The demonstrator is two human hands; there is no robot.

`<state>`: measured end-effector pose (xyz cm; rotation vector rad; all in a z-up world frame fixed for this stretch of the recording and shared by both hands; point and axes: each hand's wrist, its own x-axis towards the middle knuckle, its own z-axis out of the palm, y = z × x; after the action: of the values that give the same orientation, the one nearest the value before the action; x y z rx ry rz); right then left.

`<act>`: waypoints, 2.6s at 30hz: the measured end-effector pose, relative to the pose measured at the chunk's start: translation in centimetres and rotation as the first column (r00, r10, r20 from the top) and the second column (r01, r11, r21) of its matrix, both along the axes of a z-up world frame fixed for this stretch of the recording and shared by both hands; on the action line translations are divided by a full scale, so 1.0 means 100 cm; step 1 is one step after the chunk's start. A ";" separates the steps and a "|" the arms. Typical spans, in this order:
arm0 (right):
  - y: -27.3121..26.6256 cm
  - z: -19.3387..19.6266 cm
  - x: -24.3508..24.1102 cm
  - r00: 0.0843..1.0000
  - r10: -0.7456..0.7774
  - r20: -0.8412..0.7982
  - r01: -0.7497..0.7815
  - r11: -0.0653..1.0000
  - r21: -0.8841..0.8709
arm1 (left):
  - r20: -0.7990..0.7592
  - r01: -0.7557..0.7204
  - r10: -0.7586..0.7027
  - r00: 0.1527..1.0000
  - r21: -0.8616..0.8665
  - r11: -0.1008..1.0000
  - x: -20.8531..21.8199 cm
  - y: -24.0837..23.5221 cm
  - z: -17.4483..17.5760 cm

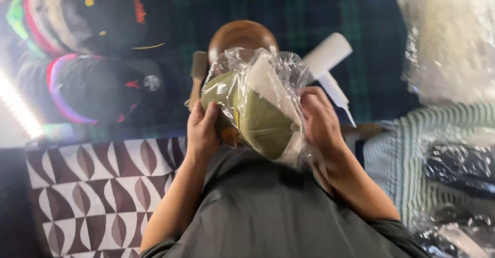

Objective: The person removes a green and white cap from a plastic bag and places the bag aside. They then use a wooden brush to clean the mesh back and fabric front of the cap. Finally, they use a white hairdryer to blow air onto the cap's surface.

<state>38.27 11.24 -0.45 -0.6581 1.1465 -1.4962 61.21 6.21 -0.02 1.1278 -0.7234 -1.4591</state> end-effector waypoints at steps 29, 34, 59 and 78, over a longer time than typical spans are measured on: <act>-0.050 -0.034 -0.046 0.936 0.304 0.179 -0.264 0.940 -0.217 | -0.087 0.098 -0.101 0.991 -0.031 0.995 0.071 -0.061 -0.071; -0.045 0.024 -0.037 0.871 0.468 0.146 -0.394 0.845 -0.361 | -0.034 0.125 -0.127 0.991 -0.068 0.990 0.029 -0.087 -0.026; -0.051 0.008 -0.106 0.729 -0.314 -0.608 0.257 0.949 -0.182 | 0.650 0.496 -0.032 0.760 -0.546 0.676 0.114 -0.004 0.086; -0.042 -0.083 -0.043 0.899 -0.332 -0.286 0.380 0.916 0.131 | -0.376 -0.002 0.120 0.919 0.300 0.954 0.134 0.019 -0.183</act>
<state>33.99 7.04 -8.70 -0.5437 1.6595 -1.6144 74.58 8.10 -18.29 1.0210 -0.1906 -1.7090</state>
